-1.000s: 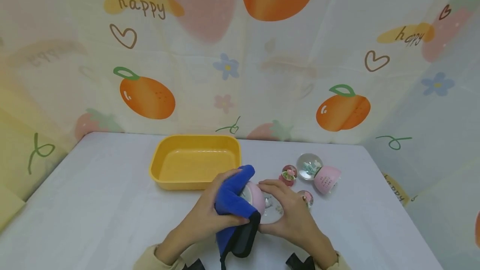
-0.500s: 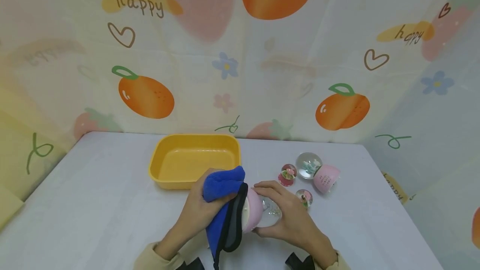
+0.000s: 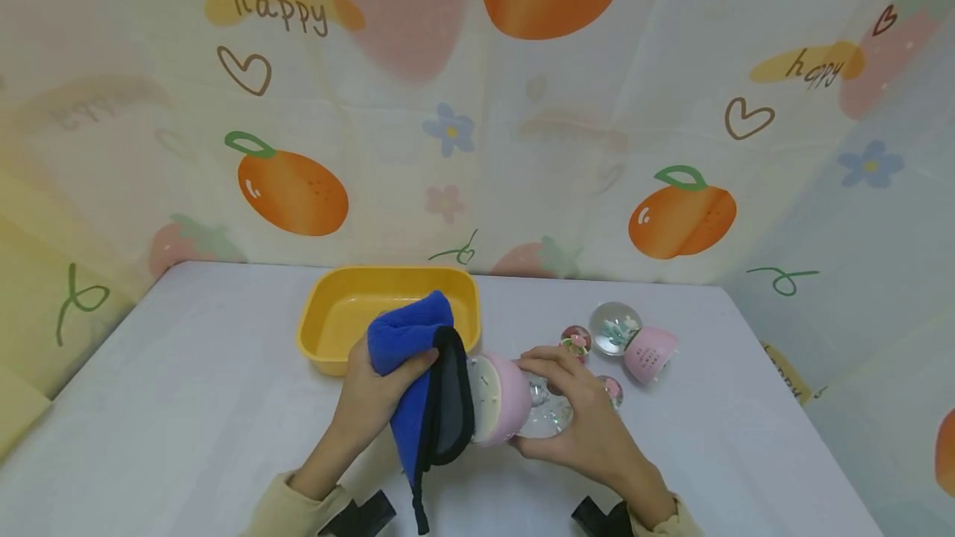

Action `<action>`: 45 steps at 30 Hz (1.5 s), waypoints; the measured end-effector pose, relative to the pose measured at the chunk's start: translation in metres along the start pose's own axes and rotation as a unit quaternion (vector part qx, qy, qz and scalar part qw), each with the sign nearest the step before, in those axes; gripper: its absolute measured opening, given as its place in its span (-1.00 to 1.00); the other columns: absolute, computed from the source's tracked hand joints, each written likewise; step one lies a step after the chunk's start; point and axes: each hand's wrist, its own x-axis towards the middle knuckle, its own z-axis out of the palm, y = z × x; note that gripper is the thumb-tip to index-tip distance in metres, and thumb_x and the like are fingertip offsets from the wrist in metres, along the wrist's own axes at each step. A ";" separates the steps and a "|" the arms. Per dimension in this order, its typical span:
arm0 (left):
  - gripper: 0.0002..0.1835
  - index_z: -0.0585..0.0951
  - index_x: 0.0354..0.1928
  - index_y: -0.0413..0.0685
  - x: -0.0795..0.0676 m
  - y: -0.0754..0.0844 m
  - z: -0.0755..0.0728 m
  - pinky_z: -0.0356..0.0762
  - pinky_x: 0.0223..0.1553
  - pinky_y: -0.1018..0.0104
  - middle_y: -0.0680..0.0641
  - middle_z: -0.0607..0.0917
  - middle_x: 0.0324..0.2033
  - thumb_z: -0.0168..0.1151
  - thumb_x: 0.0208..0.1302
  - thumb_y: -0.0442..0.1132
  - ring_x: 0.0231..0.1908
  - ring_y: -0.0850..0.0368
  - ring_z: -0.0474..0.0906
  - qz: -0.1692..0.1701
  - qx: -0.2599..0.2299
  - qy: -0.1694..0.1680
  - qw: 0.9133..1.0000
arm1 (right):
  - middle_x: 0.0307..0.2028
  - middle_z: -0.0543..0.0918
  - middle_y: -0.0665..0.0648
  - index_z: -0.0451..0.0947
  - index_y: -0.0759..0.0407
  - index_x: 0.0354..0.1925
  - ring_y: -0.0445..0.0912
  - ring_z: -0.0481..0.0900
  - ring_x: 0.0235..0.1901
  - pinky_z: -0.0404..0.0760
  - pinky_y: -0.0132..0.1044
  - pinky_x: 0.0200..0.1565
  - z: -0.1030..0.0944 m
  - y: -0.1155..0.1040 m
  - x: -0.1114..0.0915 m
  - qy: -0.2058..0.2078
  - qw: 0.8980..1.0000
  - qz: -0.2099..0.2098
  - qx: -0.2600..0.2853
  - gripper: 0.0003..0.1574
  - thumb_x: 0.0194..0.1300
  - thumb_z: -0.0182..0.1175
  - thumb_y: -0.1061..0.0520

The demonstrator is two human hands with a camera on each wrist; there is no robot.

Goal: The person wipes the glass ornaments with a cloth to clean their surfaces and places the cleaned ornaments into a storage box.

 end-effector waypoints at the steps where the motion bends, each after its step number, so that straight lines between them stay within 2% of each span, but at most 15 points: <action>1: -0.52 0.46 0.18 -0.16 0.000 0.000 -0.002 0.54 0.06 0.23 -0.12 0.65 0.03 0.31 0.22 -0.33 -0.05 0.09 0.57 0.000 0.000 -0.010 1.000 | 0.13 0.55 -0.03 0.53 -0.09 0.16 -0.14 0.53 0.05 0.69 -0.23 -0.12 0.000 0.000 0.000 0.002 1.000 0.000 -0.002 -0.04 -0.29 0.68 0.03; 4: -0.53 0.44 0.20 -0.21 0.000 0.000 -0.006 0.55 0.03 0.23 -0.19 0.63 0.04 0.26 0.25 -0.31 -0.05 0.07 0.55 0.019 -0.003 -0.056 0.998 | 0.14 0.54 -0.02 0.48 -0.04 0.16 -0.13 0.52 0.07 0.69 -0.24 -0.14 -0.001 0.001 0.001 0.012 1.000 0.000 -0.018 -0.01 -0.30 0.68 0.02; 8: -0.47 0.43 0.24 -0.22 0.000 -0.003 -0.008 0.55 0.05 0.22 -0.23 0.61 0.08 0.24 0.28 -0.14 -0.01 0.05 0.53 0.044 -0.006 -0.107 0.993 | 0.11 0.55 -0.04 0.44 0.04 0.13 -0.15 0.49 0.09 0.65 -0.27 -0.16 -0.002 0.002 0.001 0.030 0.999 -0.001 -0.040 0.03 -0.36 0.69 0.00; 12: -0.36 0.41 0.29 -0.17 0.001 -0.006 -0.009 0.55 0.07 0.20 -0.21 0.60 0.12 0.23 0.30 0.06 0.03 0.00 0.53 0.059 -0.001 -0.139 0.989 | 0.11 0.57 -0.07 0.49 -0.03 0.11 -0.15 0.51 0.13 0.62 -0.13 -0.08 -0.003 0.001 0.002 0.038 0.997 0.003 -0.066 0.00 -0.38 0.69 -0.03; 15: -0.34 0.39 0.32 -0.11 0.000 -0.006 -0.007 0.53 0.12 0.09 -0.17 0.59 0.16 0.25 0.29 0.07 0.08 -0.04 0.51 0.051 0.006 -0.153 0.987 | 0.13 0.59 -0.10 0.51 -0.08 0.13 -0.15 0.53 0.15 0.58 -0.07 -0.05 -0.003 -0.001 0.002 0.036 0.996 0.006 -0.081 0.00 -0.38 0.67 -0.04; 19: -0.31 0.34 0.38 0.15 -0.003 0.000 0.000 0.45 0.22 -0.13 -0.01 0.54 0.26 0.35 0.22 -0.04 0.19 -0.05 0.48 0.004 0.022 -0.185 0.982 | 0.12 0.63 -0.09 0.47 -0.04 0.16 -0.15 0.59 0.11 0.60 -0.15 -0.03 -0.002 -0.002 0.002 0.035 0.997 -0.006 -0.074 0.04 -0.38 0.66 0.00; 23: -0.17 0.29 0.39 0.47 -0.006 0.005 0.007 0.41 0.24 -0.20 0.15 0.43 0.35 0.49 0.08 -0.01 0.27 0.02 0.41 0.001 0.067 -0.229 0.971 | 0.12 0.65 -0.06 0.46 -0.01 0.15 -0.13 0.61 0.10 0.63 -0.18 0.05 -0.002 -0.002 0.001 0.038 0.997 -0.028 -0.058 0.04 -0.39 0.66 0.06; 27: -0.14 0.32 0.34 0.55 -0.007 0.006 0.010 0.39 0.24 -0.20 0.20 0.40 0.35 0.56 -0.01 -0.02 0.29 0.04 0.40 0.038 0.093 -0.230 0.968 | 0.13 0.64 -0.04 0.47 0.01 0.13 -0.13 0.58 0.14 0.58 -0.28 0.14 -0.003 -0.001 0.001 0.034 0.998 -0.031 -0.031 0.02 -0.39 0.67 0.09; 31: -0.36 0.47 0.24 0.44 -0.006 0.005 0.010 0.42 0.23 -0.23 0.13 0.51 0.30 0.49 0.11 -0.08 0.27 0.00 0.47 0.062 0.087 -0.207 0.973 | 0.15 0.62 -0.03 0.47 0.01 0.14 -0.15 0.55 0.18 0.55 -0.29 0.18 -0.004 -0.003 0.001 0.027 0.999 -0.021 -0.015 0.02 -0.37 0.67 0.08; 34: -0.48 0.54 0.20 0.31 -0.005 0.003 0.009 0.47 0.22 -0.18 0.10 0.61 0.22 0.43 0.19 -0.13 0.22 0.02 0.55 0.056 0.075 -0.183 0.979 | 0.15 0.62 -0.04 0.47 -0.05 0.14 -0.16 0.54 0.17 0.57 -0.23 0.15 -0.004 -0.004 0.001 0.025 1.000 -0.013 -0.015 0.01 -0.36 0.67 0.07; 38: -0.52 0.56 0.19 0.17 -0.004 0.001 0.007 0.49 0.22 -0.09 0.08 0.69 0.12 0.41 0.21 -0.16 0.13 0.08 0.61 0.035 0.063 -0.162 0.984 | 0.15 0.63 -0.06 0.48 -0.08 0.14 -0.16 0.55 0.16 0.59 -0.20 0.13 -0.004 -0.005 0.000 0.020 1.000 -0.012 -0.014 -0.01 -0.34 0.67 0.07; 41: -0.44 0.49 0.27 0.20 -0.004 -0.001 0.006 0.49 0.19 -0.08 0.06 0.66 0.16 0.40 0.22 -0.11 0.13 0.05 0.59 0.013 0.056 -0.188 0.980 | 0.15 0.63 -0.05 0.48 -0.07 0.15 -0.14 0.55 0.17 0.57 -0.22 0.16 -0.004 -0.004 0.000 0.016 1.000 -0.024 -0.009 -0.01 -0.34 0.66 0.08; 45: -0.28 0.35 0.37 0.31 -0.003 -0.001 0.005 0.48 0.18 -0.08 0.07 0.54 0.28 0.42 0.18 -0.07 0.17 0.01 0.51 -0.009 0.044 -0.257 0.965 | 0.17 0.62 -0.02 0.50 -0.04 0.15 -0.11 0.56 0.17 0.55 -0.26 0.19 -0.004 -0.004 0.000 0.010 0.999 -0.049 -0.013 -0.02 -0.34 0.65 0.10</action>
